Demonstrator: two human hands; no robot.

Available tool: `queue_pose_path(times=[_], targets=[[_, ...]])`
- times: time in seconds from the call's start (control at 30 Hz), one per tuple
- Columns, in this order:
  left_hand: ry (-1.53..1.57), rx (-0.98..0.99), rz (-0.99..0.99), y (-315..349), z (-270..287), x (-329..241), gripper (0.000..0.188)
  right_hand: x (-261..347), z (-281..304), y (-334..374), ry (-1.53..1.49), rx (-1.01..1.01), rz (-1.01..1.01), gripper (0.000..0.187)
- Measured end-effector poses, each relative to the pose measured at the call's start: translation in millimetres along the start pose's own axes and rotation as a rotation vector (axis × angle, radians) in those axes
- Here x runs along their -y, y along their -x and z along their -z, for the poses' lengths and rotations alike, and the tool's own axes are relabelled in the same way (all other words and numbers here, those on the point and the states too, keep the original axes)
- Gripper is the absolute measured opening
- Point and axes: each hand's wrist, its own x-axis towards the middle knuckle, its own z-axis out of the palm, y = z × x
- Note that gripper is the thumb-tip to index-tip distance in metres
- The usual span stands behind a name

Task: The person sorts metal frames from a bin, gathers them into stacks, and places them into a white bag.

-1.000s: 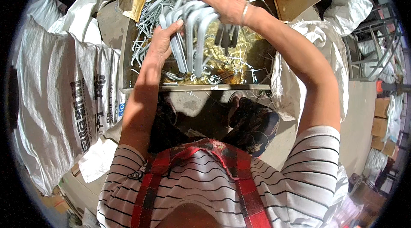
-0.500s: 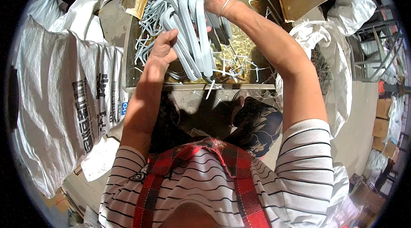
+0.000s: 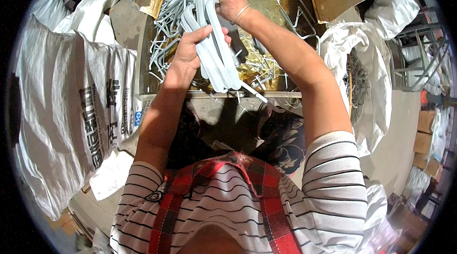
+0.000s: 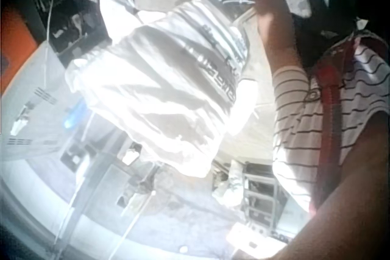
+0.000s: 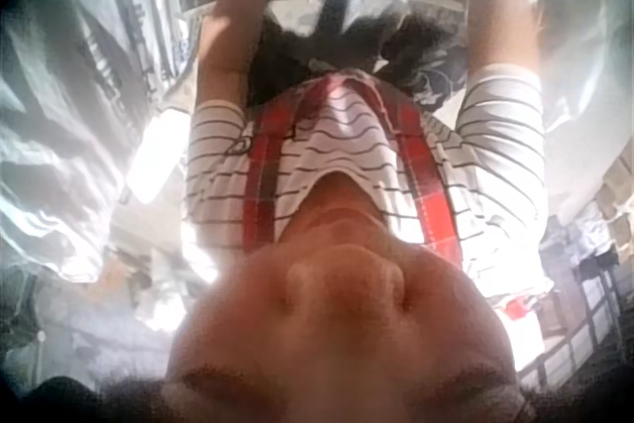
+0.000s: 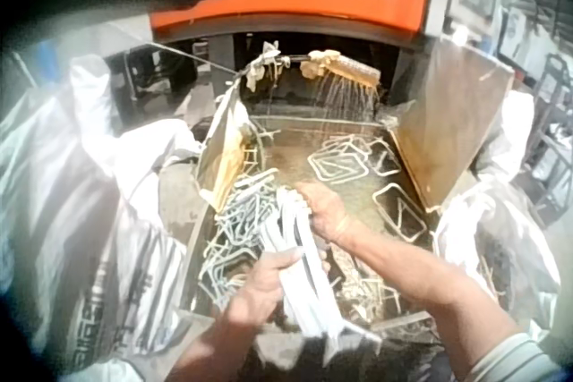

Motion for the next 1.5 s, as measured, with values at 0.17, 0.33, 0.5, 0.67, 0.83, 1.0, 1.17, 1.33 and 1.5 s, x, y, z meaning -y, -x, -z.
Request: queue_pose_path(times=[0.17, 0.33, 0.5, 0.67, 0.83, 1.0, 1.17, 1.33, 1.5], targets=[[-0.011, -0.239, -0.064, -3, 10, -14, 0.032, -2, 12, -1, -0.123, 0.375, -0.192, 0.069], [0.059, -0.404, -0.206, 0, 16, -31, 0.03, 33, 62, 29, -0.882, 0.788, -0.506, 0.092], [0.219, -0.491, -0.378, -7, 27, -28, 0.032, 71, 43, 53, -0.579, 0.935, -0.556, 0.062], [0.286, -0.534, -0.469, -4, 25, -28, 0.033, 88, 28, 61, -1.022, 0.771, -0.712, 0.042], [0.176, -0.559, -0.601, -9, 17, -26, 0.029, 67, 46, 55, -0.484, 1.055, -0.848, 0.015], [-0.064, -0.795, -0.798, -21, 22, -22, 0.026, 85, 94, 55, 0.564, 1.068, -0.077, 0.012], [-0.194, -0.681, -0.737, -2, 16, -31, 0.025, 44, 198, 107, 0.515, 0.596, -0.079, 0.021], [-0.661, -0.639, -0.57, -6, 26, -7, 0.028, 8, 293, 186, 1.03, 0.686, -0.744, 0.066], [-1.048, -0.396, -0.47, 0, -22, 24, 0.045, -2, 239, 137, -0.038, 0.255, -1.223, 0.079]])
